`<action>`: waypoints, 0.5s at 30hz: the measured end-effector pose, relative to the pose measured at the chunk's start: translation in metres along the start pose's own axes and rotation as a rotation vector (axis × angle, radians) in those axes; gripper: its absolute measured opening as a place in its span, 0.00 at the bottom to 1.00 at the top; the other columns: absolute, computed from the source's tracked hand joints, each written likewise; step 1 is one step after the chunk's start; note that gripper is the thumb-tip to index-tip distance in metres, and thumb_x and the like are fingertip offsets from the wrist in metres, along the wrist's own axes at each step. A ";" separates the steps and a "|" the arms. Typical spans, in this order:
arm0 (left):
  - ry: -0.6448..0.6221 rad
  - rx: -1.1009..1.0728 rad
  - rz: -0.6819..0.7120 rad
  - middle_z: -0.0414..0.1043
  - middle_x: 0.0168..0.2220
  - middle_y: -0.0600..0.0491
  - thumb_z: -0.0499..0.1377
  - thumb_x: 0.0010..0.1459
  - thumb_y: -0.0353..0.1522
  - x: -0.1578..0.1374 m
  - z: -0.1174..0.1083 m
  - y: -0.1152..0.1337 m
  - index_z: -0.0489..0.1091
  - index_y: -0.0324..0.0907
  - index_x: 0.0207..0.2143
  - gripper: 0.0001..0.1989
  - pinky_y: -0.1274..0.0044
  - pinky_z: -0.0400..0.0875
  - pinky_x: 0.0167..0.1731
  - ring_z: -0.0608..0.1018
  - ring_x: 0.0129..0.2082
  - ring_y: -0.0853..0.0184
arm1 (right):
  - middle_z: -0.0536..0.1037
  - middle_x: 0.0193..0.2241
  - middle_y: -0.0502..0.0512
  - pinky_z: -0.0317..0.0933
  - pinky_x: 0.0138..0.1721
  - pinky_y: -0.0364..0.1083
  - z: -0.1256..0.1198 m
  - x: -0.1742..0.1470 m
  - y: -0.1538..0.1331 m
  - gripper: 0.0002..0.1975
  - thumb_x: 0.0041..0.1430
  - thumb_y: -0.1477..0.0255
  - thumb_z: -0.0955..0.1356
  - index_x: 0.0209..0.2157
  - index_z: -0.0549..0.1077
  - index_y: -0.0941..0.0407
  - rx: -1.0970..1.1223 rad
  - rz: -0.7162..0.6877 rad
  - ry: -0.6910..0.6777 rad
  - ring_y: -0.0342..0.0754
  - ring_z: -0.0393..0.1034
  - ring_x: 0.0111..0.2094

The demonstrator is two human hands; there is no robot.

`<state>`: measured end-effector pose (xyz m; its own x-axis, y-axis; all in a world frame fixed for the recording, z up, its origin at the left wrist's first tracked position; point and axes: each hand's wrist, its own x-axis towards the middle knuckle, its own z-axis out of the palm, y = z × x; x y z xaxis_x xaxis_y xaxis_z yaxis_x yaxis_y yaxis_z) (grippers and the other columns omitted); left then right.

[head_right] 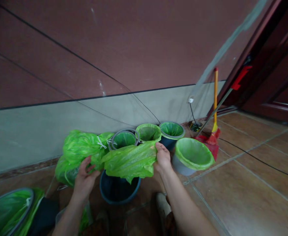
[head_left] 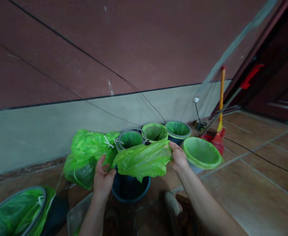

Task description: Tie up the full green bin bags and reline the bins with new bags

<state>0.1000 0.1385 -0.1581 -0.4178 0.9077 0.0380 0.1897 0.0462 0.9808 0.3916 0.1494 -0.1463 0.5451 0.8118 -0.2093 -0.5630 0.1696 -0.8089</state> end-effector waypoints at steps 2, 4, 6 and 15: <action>-0.207 0.174 0.017 0.65 0.62 0.43 0.63 0.42 0.27 -0.008 0.009 0.002 0.59 0.45 0.64 0.44 0.72 0.75 0.41 0.80 0.42 0.64 | 0.78 0.22 0.46 0.67 0.27 0.41 0.003 -0.007 0.001 0.12 0.43 0.68 0.77 0.28 0.73 0.56 0.047 0.086 -0.067 0.42 0.70 0.22; -0.353 0.352 -0.008 0.65 0.63 0.40 0.63 0.48 0.28 -0.015 0.019 0.004 0.54 0.41 0.67 0.43 0.68 0.75 0.47 0.81 0.39 0.64 | 0.78 0.23 0.47 0.68 0.28 0.41 0.006 -0.013 -0.001 0.13 0.42 0.68 0.78 0.28 0.73 0.56 0.074 0.157 -0.152 0.42 0.71 0.23; -0.427 0.501 -0.010 0.67 0.61 0.37 0.61 0.53 0.28 -0.019 0.027 0.004 0.54 0.36 0.67 0.39 0.67 0.70 0.54 0.81 0.46 0.60 | 0.79 0.25 0.47 0.69 0.29 0.42 0.010 -0.018 -0.006 0.14 0.42 0.67 0.79 0.29 0.74 0.56 0.077 0.214 -0.245 0.43 0.72 0.24; -0.466 0.954 0.076 0.70 0.59 0.37 0.53 0.60 0.28 -0.014 0.040 -0.005 0.58 0.33 0.64 0.29 0.71 0.65 0.57 0.75 0.57 0.58 | 0.82 0.31 0.47 0.71 0.35 0.43 0.008 -0.023 -0.031 0.23 0.39 0.69 0.80 0.39 0.76 0.54 0.106 0.334 -0.407 0.45 0.76 0.30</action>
<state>0.1399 0.1425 -0.1716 -0.0320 0.9827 -0.1823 0.9033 0.1064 0.4155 0.3918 0.1300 -0.1125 0.0527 0.9786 -0.1988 -0.7357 -0.0966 -0.6704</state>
